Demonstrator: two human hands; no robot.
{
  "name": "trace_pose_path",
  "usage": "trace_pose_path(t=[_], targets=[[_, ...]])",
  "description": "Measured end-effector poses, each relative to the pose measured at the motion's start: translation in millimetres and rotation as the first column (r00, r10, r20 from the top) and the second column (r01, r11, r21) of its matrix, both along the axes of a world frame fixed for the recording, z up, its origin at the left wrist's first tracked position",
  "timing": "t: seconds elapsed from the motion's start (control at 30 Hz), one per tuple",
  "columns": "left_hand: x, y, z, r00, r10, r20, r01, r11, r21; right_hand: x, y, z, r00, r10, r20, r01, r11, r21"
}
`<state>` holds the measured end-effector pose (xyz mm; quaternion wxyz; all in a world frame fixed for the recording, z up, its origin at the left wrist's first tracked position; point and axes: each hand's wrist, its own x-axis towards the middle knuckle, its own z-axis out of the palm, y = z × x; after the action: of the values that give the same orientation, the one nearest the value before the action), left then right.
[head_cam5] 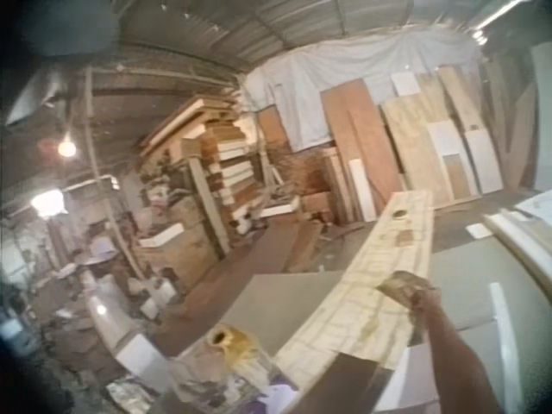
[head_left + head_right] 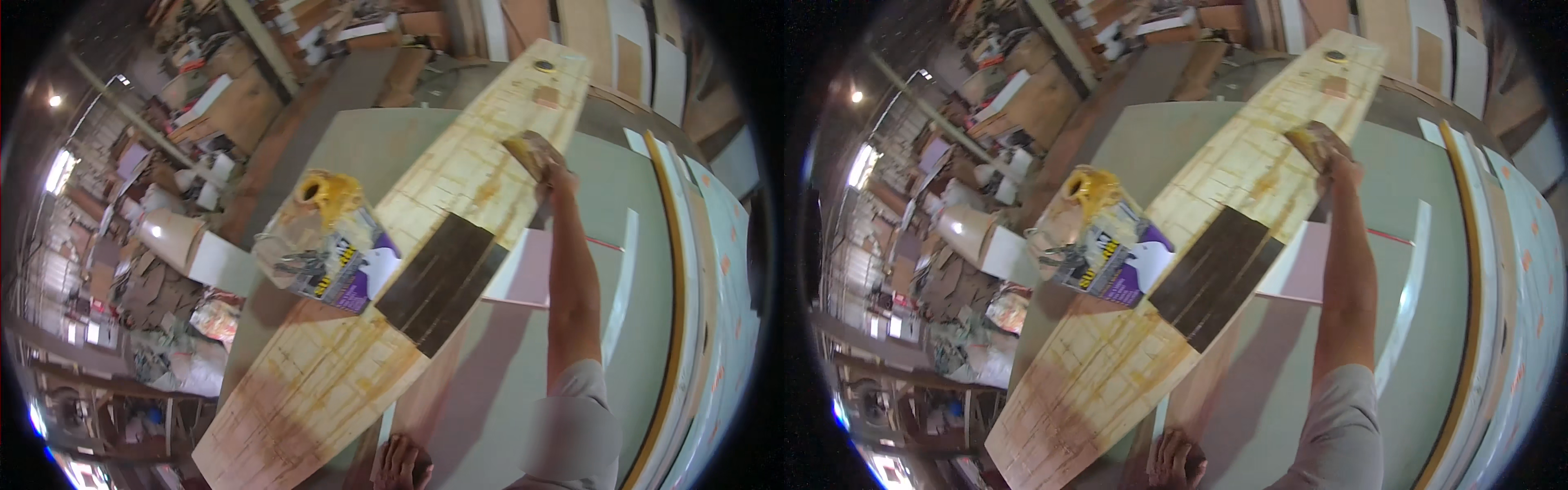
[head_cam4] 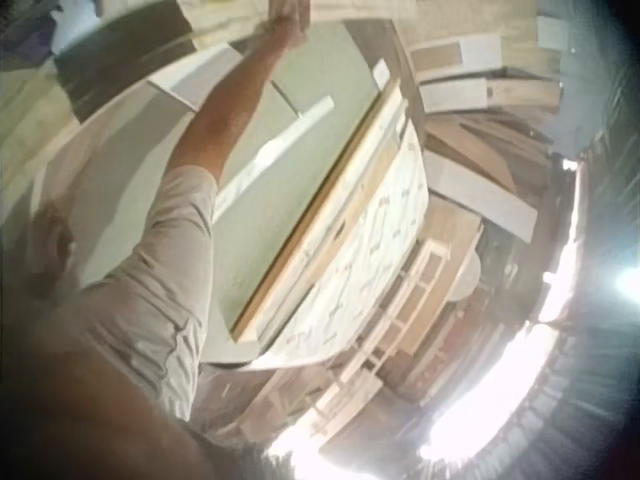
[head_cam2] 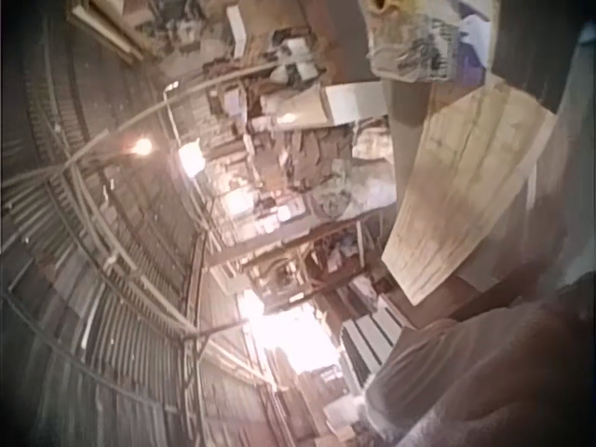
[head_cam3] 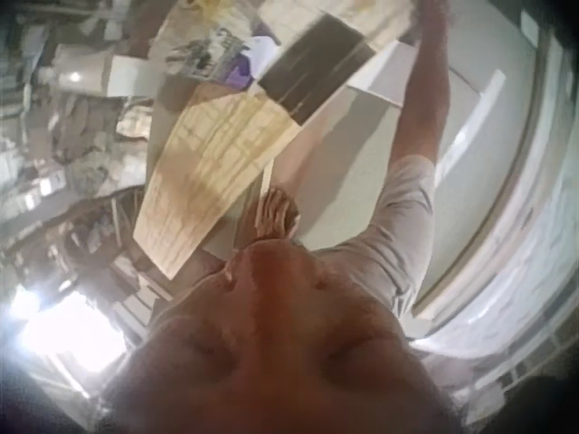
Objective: The person sands the wooden frame with a power sander and then applies glue from a container to the inner edges of the frame using a small piece of wood.
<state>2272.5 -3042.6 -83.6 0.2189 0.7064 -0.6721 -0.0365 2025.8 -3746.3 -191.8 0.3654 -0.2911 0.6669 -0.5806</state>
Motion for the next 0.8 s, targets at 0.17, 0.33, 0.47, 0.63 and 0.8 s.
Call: trace_pose_path(t=[0.17, 0.33, 0.47, 0.63, 0.8], targets=[[4.3, 9.0, -13.4, 0.999, -0.028, -0.021, 0.027, 0.998, -0.061, 17.4, 6.7, 15.7, 0.933, -0.103, -0.346, 0.113, 0.994, 0.008], [0.3, 12.7, 4.8, 0.999, 0.051, 0.004, -0.051, 0.998, -0.031, 63.1, 45.5, 93.5, 0.983, 0.052, -0.177, -0.089, 0.974, -0.209], [13.2, 23.0, -32.3, 0.996, -0.083, -0.031, 0.083, 0.997, 0.001, 86.9, 102.7, 191.1, 0.843, -0.018, -0.537, -0.286, 0.831, -0.477], [18.1, 38.4, -45.8, 0.997, -0.077, 0.007, 0.076, 0.992, 0.100, 102.8, 225.7, 340.2, 0.901, 0.432, 0.028, -0.258, 0.587, -0.767], [18.4, 45.8, -37.8, 0.992, -0.097, -0.087, 0.098, 0.995, 0.008, 145.0, 352.6, 364.0, 0.623, 0.673, 0.399, -0.187, 0.624, -0.759]])
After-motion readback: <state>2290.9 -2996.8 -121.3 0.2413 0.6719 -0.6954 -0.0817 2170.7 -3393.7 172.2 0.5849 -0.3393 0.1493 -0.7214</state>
